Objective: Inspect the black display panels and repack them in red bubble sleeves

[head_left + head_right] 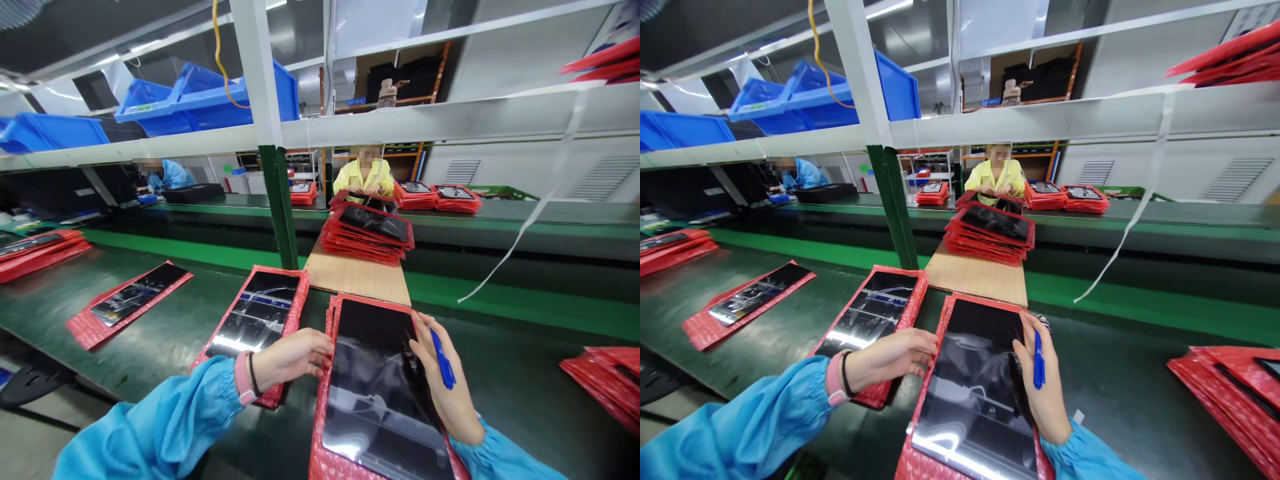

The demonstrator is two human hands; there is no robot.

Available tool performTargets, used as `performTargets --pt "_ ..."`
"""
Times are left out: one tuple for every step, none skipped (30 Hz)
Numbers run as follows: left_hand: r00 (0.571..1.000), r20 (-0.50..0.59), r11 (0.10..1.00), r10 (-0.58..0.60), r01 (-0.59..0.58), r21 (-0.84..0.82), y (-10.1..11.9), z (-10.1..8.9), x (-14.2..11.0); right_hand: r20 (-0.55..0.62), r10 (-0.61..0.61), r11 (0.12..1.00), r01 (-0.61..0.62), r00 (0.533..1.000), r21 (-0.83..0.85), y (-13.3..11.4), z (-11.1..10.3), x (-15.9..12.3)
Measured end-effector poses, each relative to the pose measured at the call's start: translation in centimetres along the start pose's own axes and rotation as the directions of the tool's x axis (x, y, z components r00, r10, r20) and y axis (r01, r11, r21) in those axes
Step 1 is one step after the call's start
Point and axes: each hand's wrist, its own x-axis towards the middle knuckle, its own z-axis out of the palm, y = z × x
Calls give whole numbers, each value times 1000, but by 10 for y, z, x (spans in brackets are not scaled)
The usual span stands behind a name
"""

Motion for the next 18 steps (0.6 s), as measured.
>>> performTargets --pt "1000 18 1000 1 -1 2 3 3 1 -7 0 1000 0 1000 2 1 0 0" --pt "999 30 1000 12 -12 -2 5 6 2 -14 -2 1000 2 1000 3 1 0 0" --pt "999 36 999 34 -34 -11 7 11 3 -19 -5 1000 6 1000 5 0 0 -1" --pt "997 39 998 60 -59 -23 8 16 5 -22 -10 1000 11 1000 5 0 1 -1" --pt "995 48 996 84 -82 -37 8 21 7 -23 -17 1000 17 1000 4 -1 1 -2" --pt "993 60 994 102 -99 -52 8 26 10 -22 -23 1000 23 999 2 -2 2 -3" --pt "991 70 992 117 -112 -65 6 30 13 -23 -30 1000 30 999 -4 -3 1 -3" --pt "989 73 989 131 -125 -76 4 33 15 -28 -37 999 37 999 -15 -3 0 -3" --pt "987 66 987 146 -140 -85 2 34 18 -40 -44 999 43 998 -29 -3 -3 -2" --pt "985 50 983 163 -158 -91 0 33 19 -59 -53 998 50 997 -44 -2 -7 0" --pt "983 30 979 182 -178 -96 -1 29 20 -87 -65 996 60 994 -59 0 -13 3" --pt "980 12 975 200 -198 -99 -1 23 19 -120 -81 995 73 989 -73 3 -20 9" --pt "977 3 972 215 -213 -102 0 14 17 -157 -99 993 86 983 -85 6 -28 15" --pt "973 -1 968 229 -228 -104 3 3 13 -190 -114 991 98 975 -96 11 -37 22" --pt "969 -5 964 246 -245 -104 6 -10 9 -214 -120 989 98 969 -109 16 -46 31" --pt "965 -14 960 261 -261 -102 11 -24 5 -225 -112 989 86 968 -124 22 -54 39" --pt "960 -22 956 280 -281 -90 15 -40 0 -220 -86 989 57 972 -136 28 -61 47" --pt "953 -56 950 299 -303 -72 19 -56 -4 -203 -48 989 19 978 -144 34 -66 54"
